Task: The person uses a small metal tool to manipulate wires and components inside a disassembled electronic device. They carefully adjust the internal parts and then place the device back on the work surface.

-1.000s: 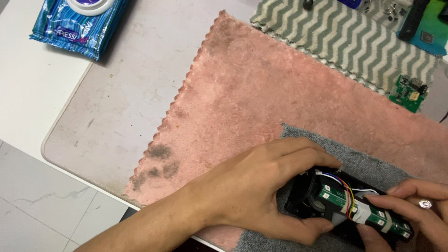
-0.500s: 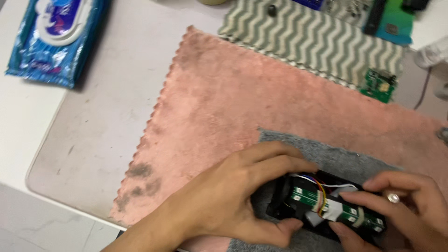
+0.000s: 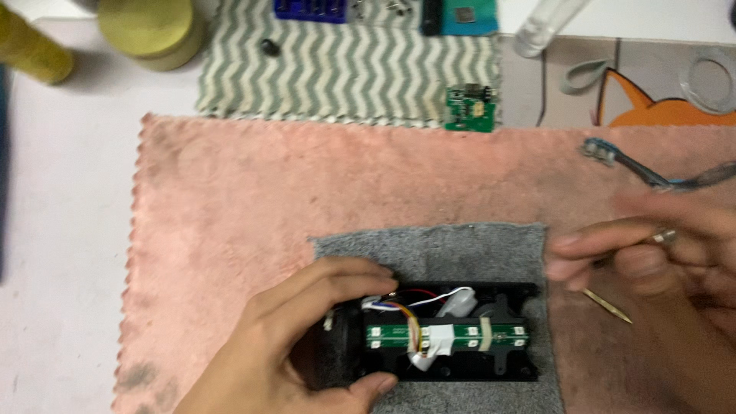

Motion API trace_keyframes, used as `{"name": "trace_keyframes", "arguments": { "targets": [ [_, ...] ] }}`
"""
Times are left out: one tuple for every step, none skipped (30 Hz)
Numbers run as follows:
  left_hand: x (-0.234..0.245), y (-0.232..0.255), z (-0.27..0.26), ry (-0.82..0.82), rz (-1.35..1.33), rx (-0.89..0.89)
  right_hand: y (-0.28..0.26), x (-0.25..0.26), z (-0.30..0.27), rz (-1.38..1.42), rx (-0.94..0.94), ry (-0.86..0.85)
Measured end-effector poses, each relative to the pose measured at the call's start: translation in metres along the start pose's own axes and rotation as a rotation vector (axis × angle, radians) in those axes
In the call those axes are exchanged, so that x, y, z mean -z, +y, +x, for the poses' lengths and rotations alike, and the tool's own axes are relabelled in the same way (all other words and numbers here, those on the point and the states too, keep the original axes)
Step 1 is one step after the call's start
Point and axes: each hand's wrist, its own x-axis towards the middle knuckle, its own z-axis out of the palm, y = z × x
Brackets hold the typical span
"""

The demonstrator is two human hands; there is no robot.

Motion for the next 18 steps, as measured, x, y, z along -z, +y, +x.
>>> {"name": "trace_keyframes", "arguments": {
  "targets": [
    [-0.001,-0.001,0.000,-0.012,0.000,-0.006,0.006,-0.003,-0.001,0.004,-0.008,0.010],
    [-0.001,-0.003,0.000,-0.006,0.001,0.002,0.012,-0.007,-0.002,0.119,0.147,-0.016],
    [-0.002,-0.004,0.000,0.003,0.004,0.012,0.017,-0.012,-0.003,0.232,0.305,-0.046],
    [-0.001,-0.005,0.000,-0.006,0.005,0.008,0.015,-0.012,-0.004,0.235,0.301,-0.037],
    [-0.002,-0.007,-0.001,-0.004,0.016,0.001,0.012,-0.012,-0.006,0.224,0.335,-0.035],
    [-0.001,-0.008,-0.001,-0.002,0.028,-0.007,0.010,-0.012,-0.008,0.213,0.368,-0.033],
    [-0.001,-0.008,-0.001,-0.007,0.028,-0.009,0.017,-0.012,-0.005,0.215,0.365,-0.029],
    [-0.001,-0.009,-0.001,-0.009,0.042,-0.009,0.024,-0.011,-0.003,0.272,0.438,-0.061],
    [0.000,-0.009,-0.001,-0.010,0.055,-0.010,0.031,-0.011,-0.001,0.329,0.511,-0.093],
    [0.000,-0.009,-0.002,-0.015,0.056,-0.012,0.035,-0.012,0.001,0.331,0.509,-0.089],
    [0.000,-0.009,-0.003,-0.010,0.063,-0.005,0.039,-0.013,0.001,0.281,0.554,-0.033],
    [0.000,-0.009,-0.004,-0.006,0.070,0.002,0.042,-0.014,0.002,0.233,0.598,0.024],
    [0.000,-0.009,-0.004,-0.010,0.070,0.003,0.044,-0.014,0.001,0.234,0.595,0.026],
    [0.000,-0.009,-0.004,-0.009,0.084,-0.002,0.046,-0.014,0.000,0.252,0.594,0.028],
    [0.000,-0.010,-0.004,-0.006,0.096,-0.009,0.048,-0.014,-0.001,0.267,0.595,0.031],
    [0.000,-0.010,-0.004,-0.008,0.097,-0.010,0.044,-0.013,-0.002,0.268,0.594,0.033],
    [0.000,-0.011,-0.004,-0.009,0.100,-0.020,0.040,-0.012,-0.003,0.254,0.579,-0.009],
    [0.000,-0.011,-0.004,-0.011,0.104,-0.030,0.036,-0.011,-0.004,0.240,0.565,-0.051]
  ]
}}
